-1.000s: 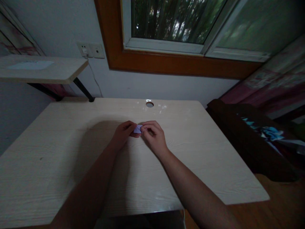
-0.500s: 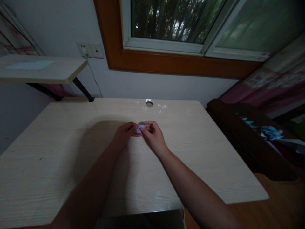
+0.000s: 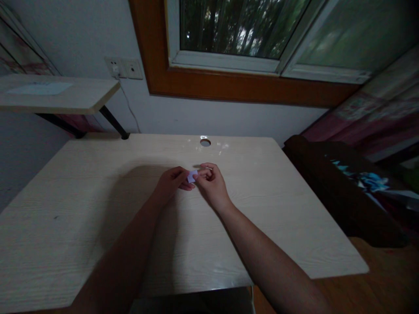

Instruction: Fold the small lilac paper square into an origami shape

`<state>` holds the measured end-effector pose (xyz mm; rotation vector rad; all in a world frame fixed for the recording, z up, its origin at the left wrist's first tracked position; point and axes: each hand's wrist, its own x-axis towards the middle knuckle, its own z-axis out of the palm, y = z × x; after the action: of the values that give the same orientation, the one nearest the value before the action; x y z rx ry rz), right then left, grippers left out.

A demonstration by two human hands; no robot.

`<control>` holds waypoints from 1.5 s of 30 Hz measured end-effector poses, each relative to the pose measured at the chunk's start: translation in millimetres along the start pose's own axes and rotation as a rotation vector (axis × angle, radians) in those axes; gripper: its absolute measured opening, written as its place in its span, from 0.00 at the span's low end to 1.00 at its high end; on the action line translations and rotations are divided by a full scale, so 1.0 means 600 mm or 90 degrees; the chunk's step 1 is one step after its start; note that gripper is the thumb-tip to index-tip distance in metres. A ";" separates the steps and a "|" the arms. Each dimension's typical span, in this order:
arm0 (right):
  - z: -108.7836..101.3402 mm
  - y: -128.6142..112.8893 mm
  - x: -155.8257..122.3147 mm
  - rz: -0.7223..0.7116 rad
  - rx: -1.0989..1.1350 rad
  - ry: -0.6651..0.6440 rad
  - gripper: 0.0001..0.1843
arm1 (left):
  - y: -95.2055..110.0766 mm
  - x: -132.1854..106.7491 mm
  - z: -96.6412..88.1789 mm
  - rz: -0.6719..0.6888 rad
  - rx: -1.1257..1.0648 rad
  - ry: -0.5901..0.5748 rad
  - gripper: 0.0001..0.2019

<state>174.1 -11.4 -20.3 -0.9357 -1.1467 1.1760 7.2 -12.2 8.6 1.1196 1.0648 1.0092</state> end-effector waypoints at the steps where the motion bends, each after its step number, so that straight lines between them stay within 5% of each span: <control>1: 0.000 -0.001 0.000 0.004 0.001 -0.003 0.24 | 0.000 0.000 0.000 0.000 0.003 0.003 0.19; 45: 0.005 -0.021 -0.004 -0.028 -0.044 0.002 0.22 | -0.016 0.001 0.000 0.084 0.115 -0.013 0.13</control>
<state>173.5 -16.1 -8.2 -0.9589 -1.2064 1.1048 8.4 -13.4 -1.0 1.3583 1.0928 1.0167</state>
